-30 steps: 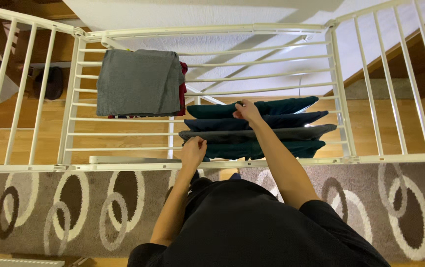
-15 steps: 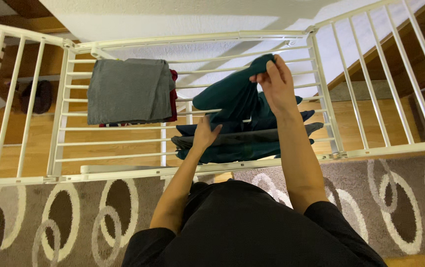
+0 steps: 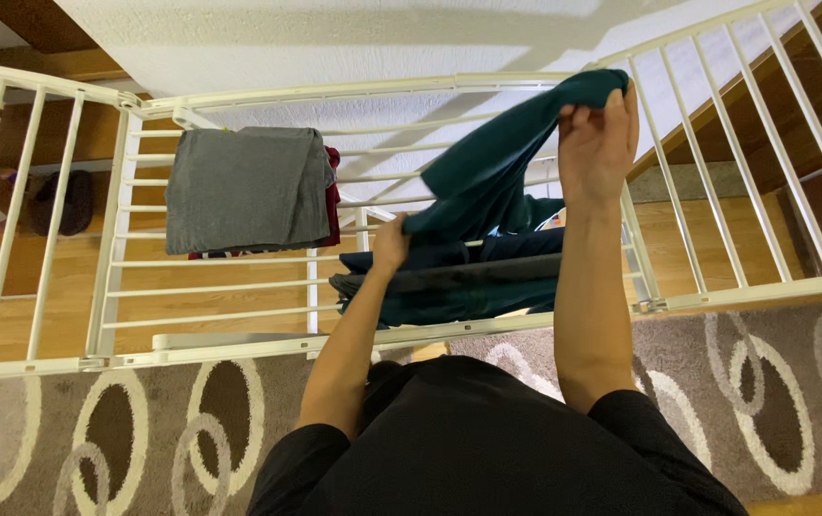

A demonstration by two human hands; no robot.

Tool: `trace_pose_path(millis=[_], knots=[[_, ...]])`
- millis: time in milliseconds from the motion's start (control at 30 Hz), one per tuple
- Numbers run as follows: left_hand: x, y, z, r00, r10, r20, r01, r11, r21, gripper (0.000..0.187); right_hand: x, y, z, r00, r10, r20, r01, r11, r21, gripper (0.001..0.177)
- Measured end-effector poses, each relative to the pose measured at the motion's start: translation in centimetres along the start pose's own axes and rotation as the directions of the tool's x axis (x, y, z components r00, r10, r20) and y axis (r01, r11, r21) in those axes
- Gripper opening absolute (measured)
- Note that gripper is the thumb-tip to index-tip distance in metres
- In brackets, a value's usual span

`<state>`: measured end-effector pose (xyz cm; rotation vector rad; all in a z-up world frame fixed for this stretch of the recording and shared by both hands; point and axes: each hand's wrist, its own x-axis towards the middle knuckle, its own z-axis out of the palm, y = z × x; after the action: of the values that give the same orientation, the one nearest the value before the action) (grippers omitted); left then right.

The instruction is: The person folds two garments on a white drying rack. First, a gray pair of shorts is unfolded, smoothed, and folded into a neat rectangle. Then a dark green pair of shorts is unfolded, smoothed, and folded similarly. Both folded items are placed on the rack.

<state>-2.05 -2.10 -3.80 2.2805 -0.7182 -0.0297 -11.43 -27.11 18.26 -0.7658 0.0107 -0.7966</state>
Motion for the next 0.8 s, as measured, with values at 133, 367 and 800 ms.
trace_pose_path(millis=[133,367,800], knots=[[2.8,1.1,-3.8,0.989,-0.090,-0.117,0.026,0.887,-0.460,0.032,1.5,2.4,-2.2,0.988,-0.044,0.149,0.063,0.990,-0.125,0.010],[5.3,9.5,-7.7,0.874,-0.478,0.082,0.403,0.622,-0.671,0.041,-1.3,5.8,-5.8,0.964,0.112,0.243,0.167,0.457,-0.874,0.034],[3.0,12.6,-9.5,0.889,-0.455,0.051,0.214,0.313,-0.925,0.031,-13.8,11.7,-7.5,0.948,-0.028,0.318,0.319,0.127,-0.939,0.108]])
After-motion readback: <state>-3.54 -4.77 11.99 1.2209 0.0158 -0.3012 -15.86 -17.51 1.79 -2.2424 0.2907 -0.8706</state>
